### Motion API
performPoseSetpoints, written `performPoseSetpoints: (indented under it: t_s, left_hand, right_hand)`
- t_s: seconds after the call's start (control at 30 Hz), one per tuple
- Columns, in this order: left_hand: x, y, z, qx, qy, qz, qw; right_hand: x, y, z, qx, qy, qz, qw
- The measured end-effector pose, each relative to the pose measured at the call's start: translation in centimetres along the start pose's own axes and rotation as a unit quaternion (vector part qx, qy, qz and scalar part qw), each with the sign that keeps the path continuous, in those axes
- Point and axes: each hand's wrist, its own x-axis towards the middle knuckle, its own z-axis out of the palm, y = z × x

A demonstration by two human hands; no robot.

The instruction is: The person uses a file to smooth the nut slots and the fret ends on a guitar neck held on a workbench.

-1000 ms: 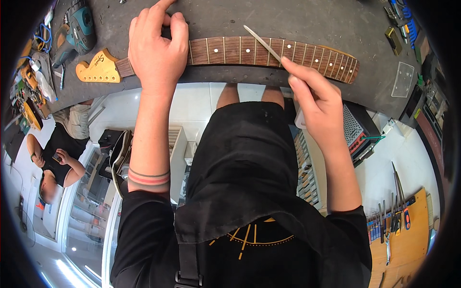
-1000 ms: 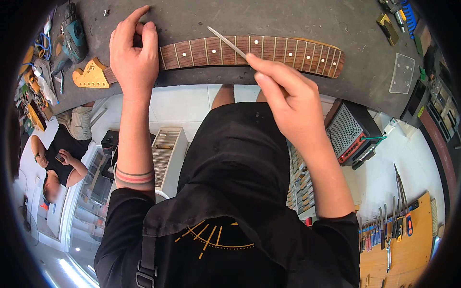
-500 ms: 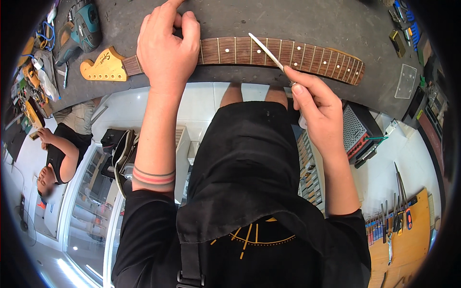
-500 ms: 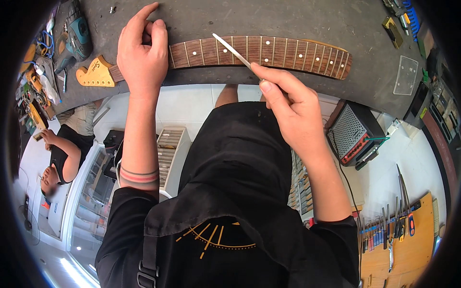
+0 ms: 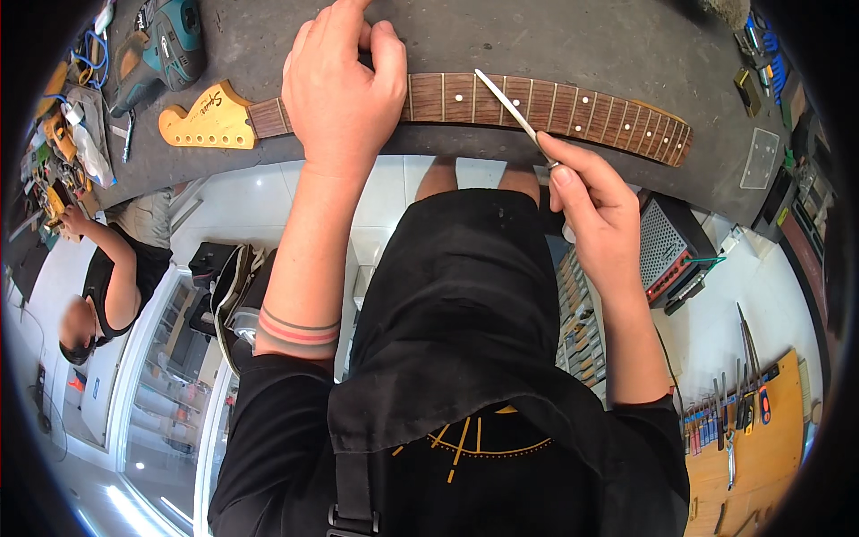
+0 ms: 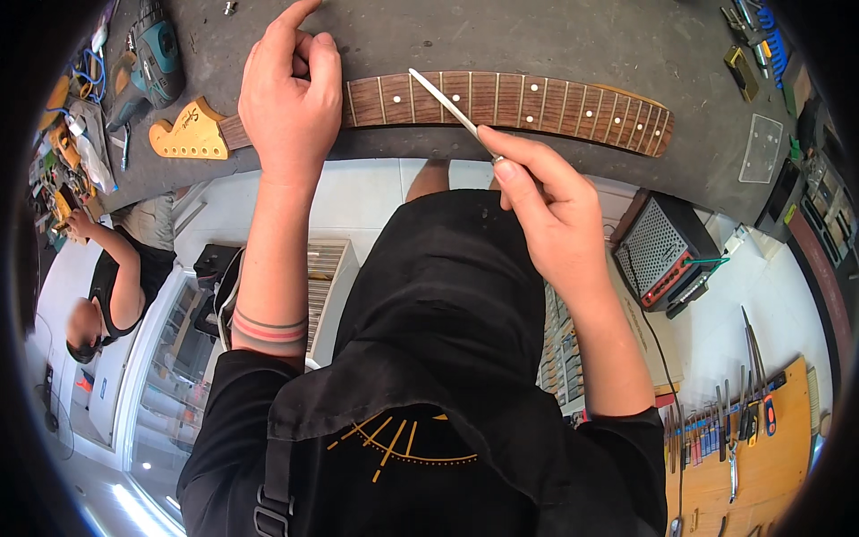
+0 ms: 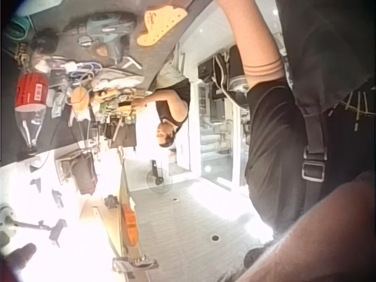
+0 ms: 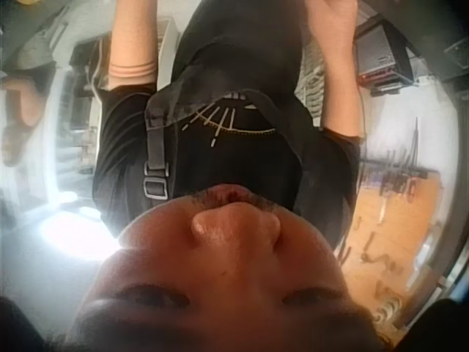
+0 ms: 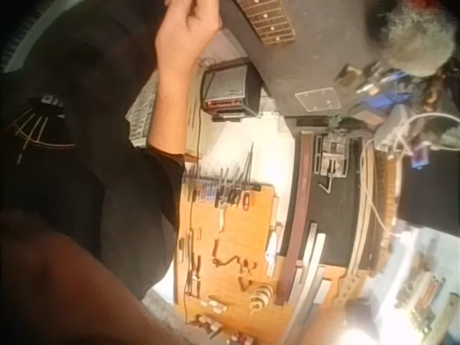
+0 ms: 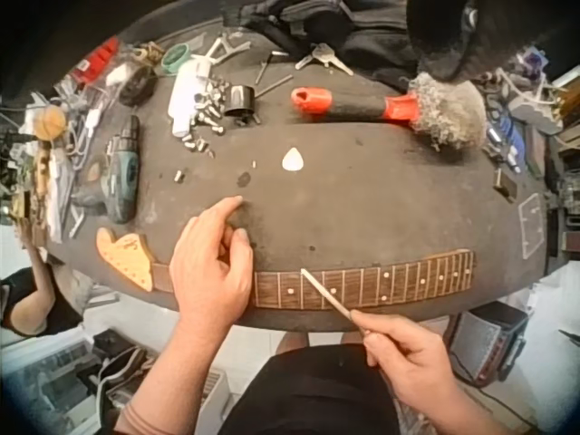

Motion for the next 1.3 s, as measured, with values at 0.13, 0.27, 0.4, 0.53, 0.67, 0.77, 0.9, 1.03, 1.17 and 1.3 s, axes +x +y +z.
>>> performPoseSetpoints:
  t_s: [0.13, 0.27, 0.4, 0.53, 0.67, 0.77, 0.9, 1.03, 1.17, 1.3]
  left_hand:
    - [0.0, -0.3, 0.2, -0.004, 0.005, 0.003, 1.000]
    - [0.0, -0.3, 0.2, -0.009, 0.016, 0.018, 1.000]
    - [0.6, 0.2, -1.6, -0.218, -0.035, -0.146, 0.964]
    - [1.4, -6.6, -3.5, -0.105, 0.024, -0.061, 0.992]
    - [1.0, -9.7, -4.5, -0.082, 0.011, -0.086, 0.993]
    - [0.9, -10.1, -4.2, -0.141, 0.020, -0.086, 0.986]
    - [1.1, -9.4, -4.2, -0.111, -0.003, -0.114, 0.987]
    - [1.6, -7.9, -4.5, -0.110, -0.024, -0.124, 0.986]
    - [1.5, -7.7, -4.5, -0.138, -0.022, -0.140, 0.980]
    - [1.4, -8.1, -4.7, -0.129, -0.016, -0.140, 0.982]
  right_hand:
    - [1.1, 0.5, 0.8, -0.039, 0.014, -0.048, 0.998]
    - [3.4, -1.0, 1.3, -0.364, 0.038, -0.255, 0.895]
    - [3.2, -1.3, 2.3, -0.354, 0.040, -0.285, 0.890]
    - [1.7, -1.2, 2.0, -0.186, 0.012, -0.153, 0.971]
    - [1.1, -0.9, 1.4, -0.026, -0.030, -0.003, 0.999]
    - [1.0, -1.0, 1.2, 0.006, -0.038, 0.034, 0.999]
    - [2.6, -0.9, 2.3, -0.094, -0.014, -0.066, 0.993]
    - [4.8, -2.8, 4.0, -0.400, 0.036, -0.301, 0.865]
    - [3.6, -2.7, 5.0, -0.401, 0.007, -0.282, 0.872]
    - [1.4, -1.7, 5.1, -0.124, 0.005, -0.096, 0.988]
